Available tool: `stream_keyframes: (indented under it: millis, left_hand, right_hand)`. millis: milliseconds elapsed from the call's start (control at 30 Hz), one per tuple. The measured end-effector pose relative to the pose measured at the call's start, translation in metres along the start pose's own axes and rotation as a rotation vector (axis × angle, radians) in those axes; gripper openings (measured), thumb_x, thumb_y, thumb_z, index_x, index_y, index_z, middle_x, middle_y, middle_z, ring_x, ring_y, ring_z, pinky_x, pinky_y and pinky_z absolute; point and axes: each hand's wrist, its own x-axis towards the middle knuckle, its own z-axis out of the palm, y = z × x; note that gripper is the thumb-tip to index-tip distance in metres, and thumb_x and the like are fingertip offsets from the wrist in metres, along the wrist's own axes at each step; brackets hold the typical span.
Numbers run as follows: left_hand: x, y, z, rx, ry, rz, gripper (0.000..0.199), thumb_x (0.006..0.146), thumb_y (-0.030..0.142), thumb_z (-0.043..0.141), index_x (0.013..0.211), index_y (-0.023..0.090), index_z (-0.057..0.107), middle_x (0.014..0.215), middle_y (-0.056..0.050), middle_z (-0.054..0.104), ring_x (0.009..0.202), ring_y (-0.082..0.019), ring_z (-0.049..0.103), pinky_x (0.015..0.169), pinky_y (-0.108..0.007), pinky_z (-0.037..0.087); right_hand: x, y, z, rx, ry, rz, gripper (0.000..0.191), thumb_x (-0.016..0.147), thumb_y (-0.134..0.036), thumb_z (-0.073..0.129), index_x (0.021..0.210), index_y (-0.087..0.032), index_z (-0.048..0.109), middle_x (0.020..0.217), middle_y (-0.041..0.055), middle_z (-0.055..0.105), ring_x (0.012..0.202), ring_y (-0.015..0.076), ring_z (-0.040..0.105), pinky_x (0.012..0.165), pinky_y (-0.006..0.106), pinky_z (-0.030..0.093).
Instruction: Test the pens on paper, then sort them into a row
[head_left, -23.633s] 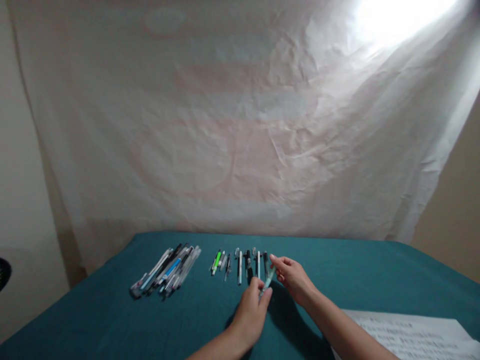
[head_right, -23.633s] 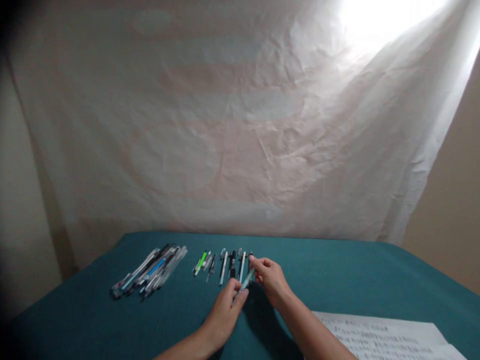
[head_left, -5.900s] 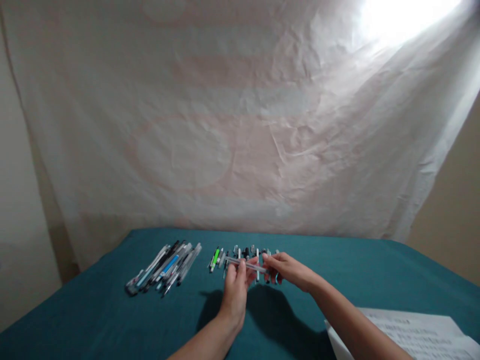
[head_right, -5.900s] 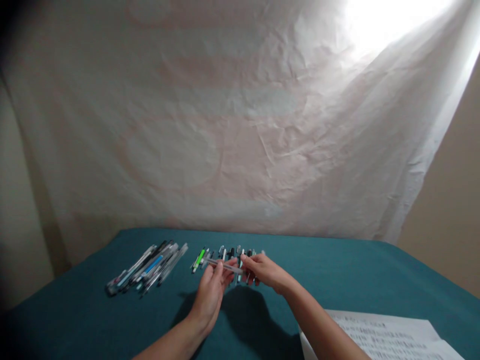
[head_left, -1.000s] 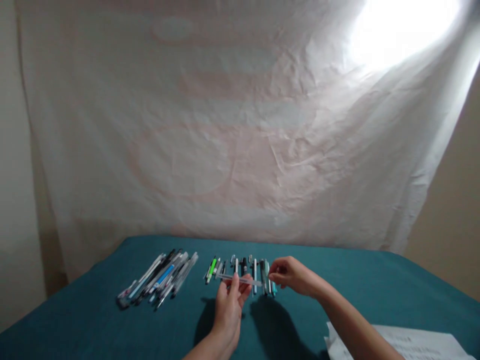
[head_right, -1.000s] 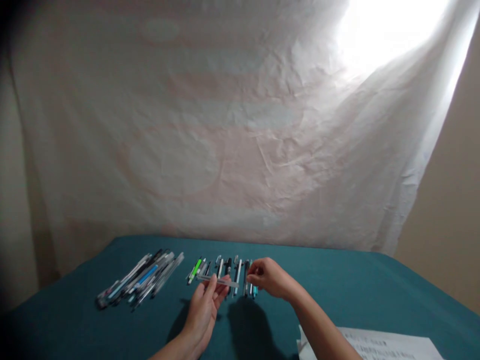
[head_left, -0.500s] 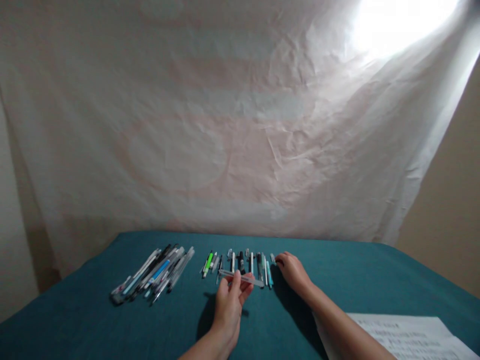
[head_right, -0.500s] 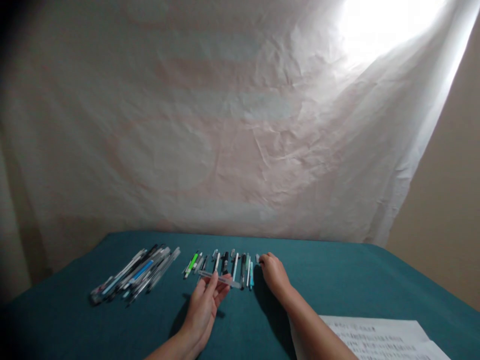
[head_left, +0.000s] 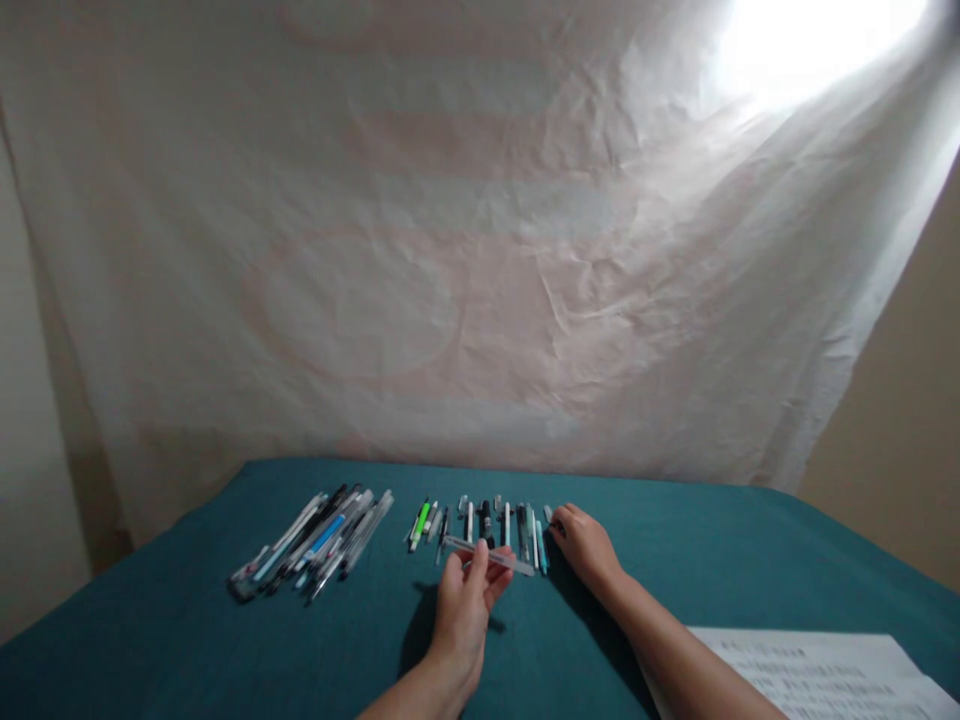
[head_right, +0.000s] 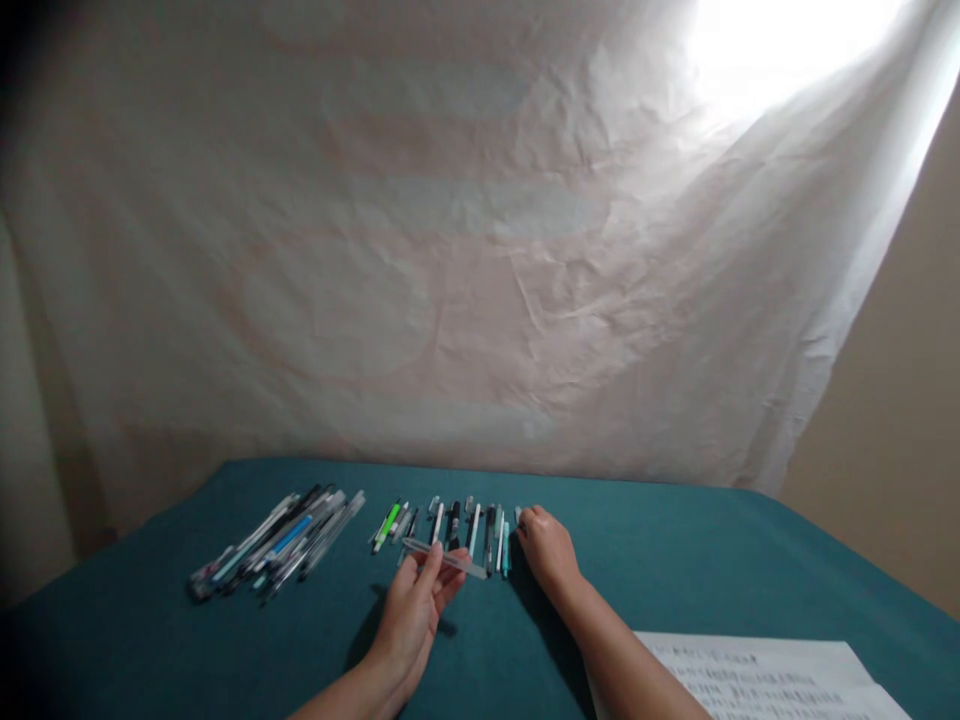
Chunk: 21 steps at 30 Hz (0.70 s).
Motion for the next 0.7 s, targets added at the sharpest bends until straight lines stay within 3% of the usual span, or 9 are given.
stream_keyframes:
  millis: [200, 367, 433, 567, 700]
  left_hand:
    - [0.000, 0.000, 0.000, 0.007, 0.005, 0.011, 0.012, 0.079, 0.024, 0.054, 0.082, 0.013, 0.048, 0.087, -0.013, 0.066, 0.080, -0.018, 0.063, 0.072, -0.030, 0.052]
    - [0.002, 0.003, 0.001, -0.025, 0.030, 0.015, 0.012, 0.080, 0.024, 0.052, 0.082, 0.013, 0.048, 0.088, -0.013, 0.065, 0.082, -0.018, 0.063, 0.075, -0.030, 0.051]
    - [0.003, 0.004, 0.001, -0.039, 0.036, 0.029, 0.012, 0.081, 0.024, 0.052, 0.082, 0.013, 0.048, 0.088, -0.012, 0.065, 0.083, -0.018, 0.063, 0.076, -0.030, 0.050]
    - [0.005, 0.006, -0.001, -0.059, 0.020, 0.059, 0.015, 0.080, 0.027, 0.053, 0.084, 0.014, 0.048, 0.087, -0.010, 0.065, 0.083, -0.017, 0.062, 0.079, -0.031, 0.048]
    - [0.005, 0.010, -0.001, 0.015, -0.054, 0.132, 0.021, 0.078, 0.033, 0.053, 0.088, 0.015, 0.049, 0.089, -0.008, 0.063, 0.084, -0.018, 0.061, 0.079, -0.033, 0.047]
  right_hand:
    - [-0.001, 0.002, -0.001, 0.055, 0.017, 0.014, 0.012, 0.077, -0.027, 0.052, 0.078, -0.019, 0.061, 0.083, 0.0056, 0.060, 0.077, 0.0166, 0.056, 0.067, 0.022, 0.035]
    - [0.005, -0.004, -0.026, 0.162, 0.001, -0.022, 0.034, 0.082, -0.041, 0.041, 0.073, -0.015, 0.062, 0.074, 0.0068, 0.062, 0.069, 0.0159, 0.057, 0.063, 0.023, 0.038]
    - [0.005, -0.012, -0.039, 0.324, -0.111, -0.070, 0.042, 0.082, -0.047, 0.038, 0.074, -0.014, 0.062, 0.066, 0.0045, 0.061, 0.061, 0.0136, 0.056, 0.056, 0.022, 0.039]
    - [-0.005, -0.033, -0.052, 0.910, -0.548, -0.125, 0.038, 0.070, -0.046, 0.056, 0.085, -0.012, 0.061, 0.068, 0.0027, 0.062, 0.058, 0.0121, 0.056, 0.051, 0.021, 0.043]
    - [-0.017, -0.049, -0.050, 1.140, -0.681, -0.077, 0.034, 0.060, -0.037, 0.069, 0.080, -0.011, 0.061, 0.064, 0.0002, 0.060, 0.057, 0.0104, 0.055, 0.053, 0.022, 0.045]
